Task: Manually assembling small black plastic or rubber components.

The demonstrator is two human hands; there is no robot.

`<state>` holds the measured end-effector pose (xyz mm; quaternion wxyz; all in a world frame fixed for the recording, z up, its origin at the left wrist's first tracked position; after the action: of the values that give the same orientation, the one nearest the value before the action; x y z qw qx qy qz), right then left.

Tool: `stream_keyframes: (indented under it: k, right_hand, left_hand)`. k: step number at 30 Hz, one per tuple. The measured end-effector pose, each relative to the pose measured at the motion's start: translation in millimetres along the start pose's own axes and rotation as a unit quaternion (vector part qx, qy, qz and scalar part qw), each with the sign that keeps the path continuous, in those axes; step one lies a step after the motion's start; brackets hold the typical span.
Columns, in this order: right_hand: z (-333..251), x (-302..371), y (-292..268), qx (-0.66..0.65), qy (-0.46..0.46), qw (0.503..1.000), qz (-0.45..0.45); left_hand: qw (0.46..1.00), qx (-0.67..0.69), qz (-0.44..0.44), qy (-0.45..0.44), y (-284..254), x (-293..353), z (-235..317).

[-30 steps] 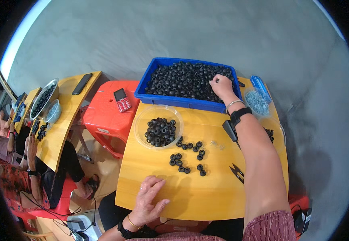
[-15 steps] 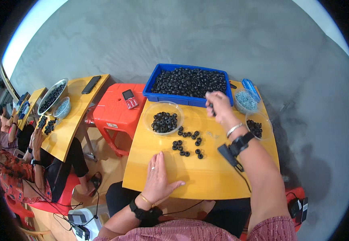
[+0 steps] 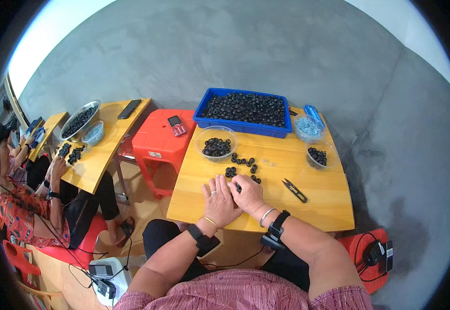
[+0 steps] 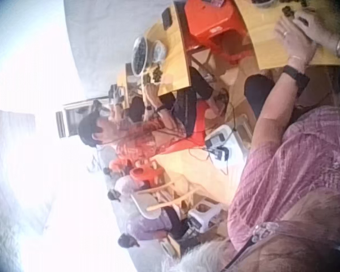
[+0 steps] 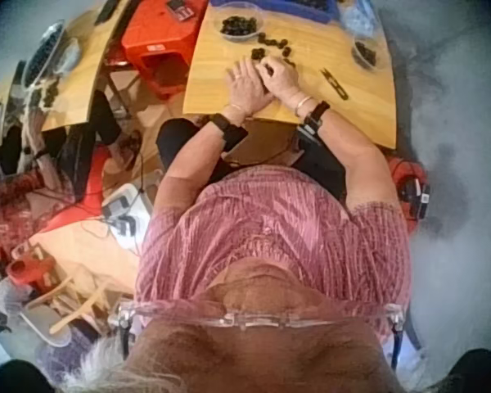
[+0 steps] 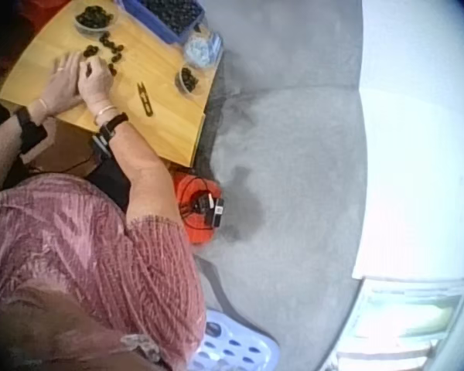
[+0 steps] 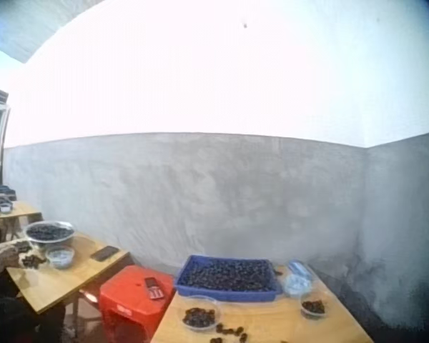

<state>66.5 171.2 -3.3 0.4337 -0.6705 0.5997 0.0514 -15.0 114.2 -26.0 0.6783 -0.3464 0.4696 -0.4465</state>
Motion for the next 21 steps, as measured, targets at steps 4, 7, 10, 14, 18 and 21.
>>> stream_keyframes:
  k: [4, 7, 10, 14, 18, 21]
  right_hand:
    - [2, 2, -1, 0.004, -0.014, 1.0, 0.016]
    - [8, -2, -3, -0.005, -0.023, 1.0, 0.017]
    - [8, -3, -3, -0.026, -0.015, 1.0, -0.001]
    - [7, -4, -7, -0.06, -0.01, 0.998, 0.006]
    - [9, -3, -14, -0.12, 0.032, 0.992, 0.007]
    - [34, 0, -10, -0.353, 0.201, 0.913, 0.024]
  left_hand:
    - [1.0, -0.014, -0.015, -0.003, -4, -1, 4]
    - [1.0, -0.014, -0.027, -0.001, -3, -2, 5]
    - [1.0, -0.014, -0.025, 0.001, -2, -3, 5]
    - [0.999, -0.014, -0.028, -0.004, -3, -3, 4]
    - [0.999, -0.034, -0.028, -0.013, -2, -1, 4]
    - [0.999, -0.026, -0.016, -0.015, -3, -2, 5]
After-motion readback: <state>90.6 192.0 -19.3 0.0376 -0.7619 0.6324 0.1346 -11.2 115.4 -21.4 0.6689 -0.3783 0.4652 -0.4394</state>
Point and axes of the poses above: each hand's wrist, its own x-axis away from the middle knuckle, its own y-axis out of the palm, z = x × y, the point moved 5 cm from there along -x, towards the middle knuckle, and after that the axes turned 5 degrees about z, right-handed, at the moved point
